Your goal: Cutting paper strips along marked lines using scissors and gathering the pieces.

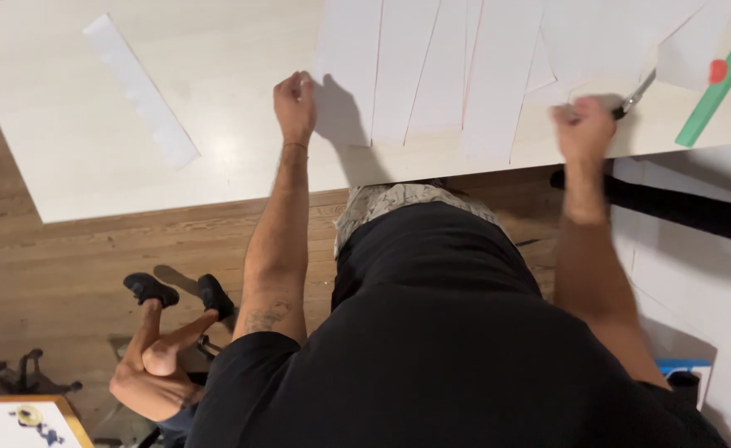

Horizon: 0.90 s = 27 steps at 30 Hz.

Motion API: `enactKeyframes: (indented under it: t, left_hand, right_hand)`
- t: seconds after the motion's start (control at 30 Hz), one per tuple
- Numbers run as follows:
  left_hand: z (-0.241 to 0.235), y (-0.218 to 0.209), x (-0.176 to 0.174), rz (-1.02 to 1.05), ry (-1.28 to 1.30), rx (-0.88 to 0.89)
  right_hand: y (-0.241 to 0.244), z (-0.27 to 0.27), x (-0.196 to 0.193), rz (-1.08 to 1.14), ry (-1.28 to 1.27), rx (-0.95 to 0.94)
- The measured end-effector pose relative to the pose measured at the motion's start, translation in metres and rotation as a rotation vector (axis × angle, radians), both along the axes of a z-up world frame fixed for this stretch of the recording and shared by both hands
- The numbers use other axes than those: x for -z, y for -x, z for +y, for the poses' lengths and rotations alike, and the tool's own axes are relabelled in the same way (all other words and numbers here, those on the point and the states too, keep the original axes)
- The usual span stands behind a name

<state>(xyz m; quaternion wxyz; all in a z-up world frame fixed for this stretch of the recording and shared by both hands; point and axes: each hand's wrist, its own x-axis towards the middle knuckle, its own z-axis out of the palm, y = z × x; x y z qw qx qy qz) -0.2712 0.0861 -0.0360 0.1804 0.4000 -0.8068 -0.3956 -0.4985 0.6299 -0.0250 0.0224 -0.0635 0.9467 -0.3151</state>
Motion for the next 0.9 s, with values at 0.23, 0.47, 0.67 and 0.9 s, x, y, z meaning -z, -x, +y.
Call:
enactKeyframes:
  t: [0.23, 0.47, 0.67, 0.9]
  left_hand:
    - [0.107, 0.085, -0.013, -0.184, 0.035, 0.205]
    - [0.132, 0.103, -0.083, -0.134, -0.170, 0.214]
    - [0.073, 0.112, -0.046, -0.225, -0.045, -0.011]
    - [0.150, 0.182, 0.005, -0.160, -0.040, 0.001]
  right_hand:
    - [-0.025, -0.144, 0.009, -0.135, 0.232, 0.070]
    - [-0.010, -0.146, -0.027, -0.272, 0.214, -0.096]
    - [0.042, -0.057, -0.027, -0.053, 0.024, 0.055]
    - [0.072, -0.117, -0.059, -0.208, -0.264, -0.229]
